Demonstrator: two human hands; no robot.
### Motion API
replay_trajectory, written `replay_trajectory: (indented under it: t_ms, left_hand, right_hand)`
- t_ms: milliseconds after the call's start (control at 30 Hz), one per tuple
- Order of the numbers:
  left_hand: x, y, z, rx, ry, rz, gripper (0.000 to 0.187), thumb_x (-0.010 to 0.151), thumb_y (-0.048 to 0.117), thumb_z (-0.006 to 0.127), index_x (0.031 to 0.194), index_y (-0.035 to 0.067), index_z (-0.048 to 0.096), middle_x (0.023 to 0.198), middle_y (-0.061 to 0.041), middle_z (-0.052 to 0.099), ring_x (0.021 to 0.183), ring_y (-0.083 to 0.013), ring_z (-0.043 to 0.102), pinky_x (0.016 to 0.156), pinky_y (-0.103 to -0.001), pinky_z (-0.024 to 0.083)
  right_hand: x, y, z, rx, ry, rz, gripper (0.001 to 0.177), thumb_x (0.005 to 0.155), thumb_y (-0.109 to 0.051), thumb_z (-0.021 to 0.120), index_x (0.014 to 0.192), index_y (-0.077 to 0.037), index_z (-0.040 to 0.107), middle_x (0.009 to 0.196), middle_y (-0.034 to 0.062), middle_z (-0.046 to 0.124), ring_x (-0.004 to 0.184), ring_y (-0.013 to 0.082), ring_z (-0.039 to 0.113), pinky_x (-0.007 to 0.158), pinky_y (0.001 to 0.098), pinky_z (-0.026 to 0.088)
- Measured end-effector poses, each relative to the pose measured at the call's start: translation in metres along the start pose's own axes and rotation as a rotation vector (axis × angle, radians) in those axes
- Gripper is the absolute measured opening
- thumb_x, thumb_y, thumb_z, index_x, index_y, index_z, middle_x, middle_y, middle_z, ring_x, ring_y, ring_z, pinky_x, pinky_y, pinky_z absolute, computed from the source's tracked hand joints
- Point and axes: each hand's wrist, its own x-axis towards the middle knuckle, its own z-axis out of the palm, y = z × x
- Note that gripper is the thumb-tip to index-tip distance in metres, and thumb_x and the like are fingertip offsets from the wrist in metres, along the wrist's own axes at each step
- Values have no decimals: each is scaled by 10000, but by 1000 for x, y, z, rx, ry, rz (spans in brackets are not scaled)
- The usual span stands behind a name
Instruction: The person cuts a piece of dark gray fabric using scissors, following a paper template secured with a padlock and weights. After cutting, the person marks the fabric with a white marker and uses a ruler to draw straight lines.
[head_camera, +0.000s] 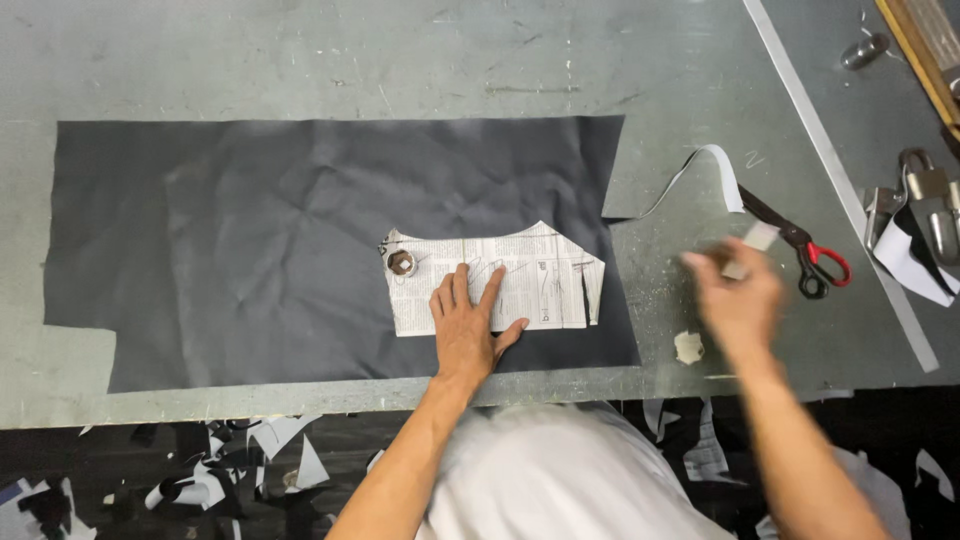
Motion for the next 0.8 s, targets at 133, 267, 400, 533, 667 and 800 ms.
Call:
replay_trajectory:
  t_ms: [133,267,400,533,667,800]
  left_hand:
    - [1,-2,1,-6,3,-14,976,749,500,834,1475,-14,432,1455,-299,409,1295,-478,386,1102,-564,295]
    - [2,1,-6,6,-19,-14,1064,691,450,859,1500,-50,384,1473,-281,413,1316,-460,399,1106,-544,308]
    - [3,0,-18,-105,-44,-9,1113,635,449,895,1457,-85,368,1440,-307,398,1282,-486,380,1080,-561,295]
    - [-9,-12,-29,-232,26,-1,807,761,301,844,1396,-59,500,1443,-259,478,1301,-444,438,1089,-508,356]
    - [-30,-49,-44,-154,213,-173,299,961,165,730,1231,54,664,1370,-130,631,1263,-353,551,1090,-442,443]
    - [-33,-87,-51,-88,261,-13,365,855,157,758,1174,5,668,1306,-181,618,1216,-390,561,1034,-488,424]
  right_hand:
    - [-44,-96,73,194,-286,-140,397,839,-278,813,1162,-64,724,1055,86,724,936,209,719,771,347,598]
    - [-59,-142,124,130,-365,-382,521,831,-291,846,1201,28,665,1114,153,658,1002,301,665,823,401,565]
    - [-53,-140,130,-13,-150,-511,489,792,-322,865,1046,35,647,1100,176,637,1041,372,633,855,451,529]
    - [-46,-138,108,-202,-304,-216,503,815,-360,869,1060,19,648,1062,172,617,944,344,620,815,451,506]
    - [-52,-161,104,-158,-263,-444,447,832,-292,833,1140,-23,652,1060,142,630,979,339,589,806,446,500]
    - [-56,-189,147,120,-599,-479,575,798,-243,798,1323,-109,604,1134,125,623,950,306,591,813,398,534]
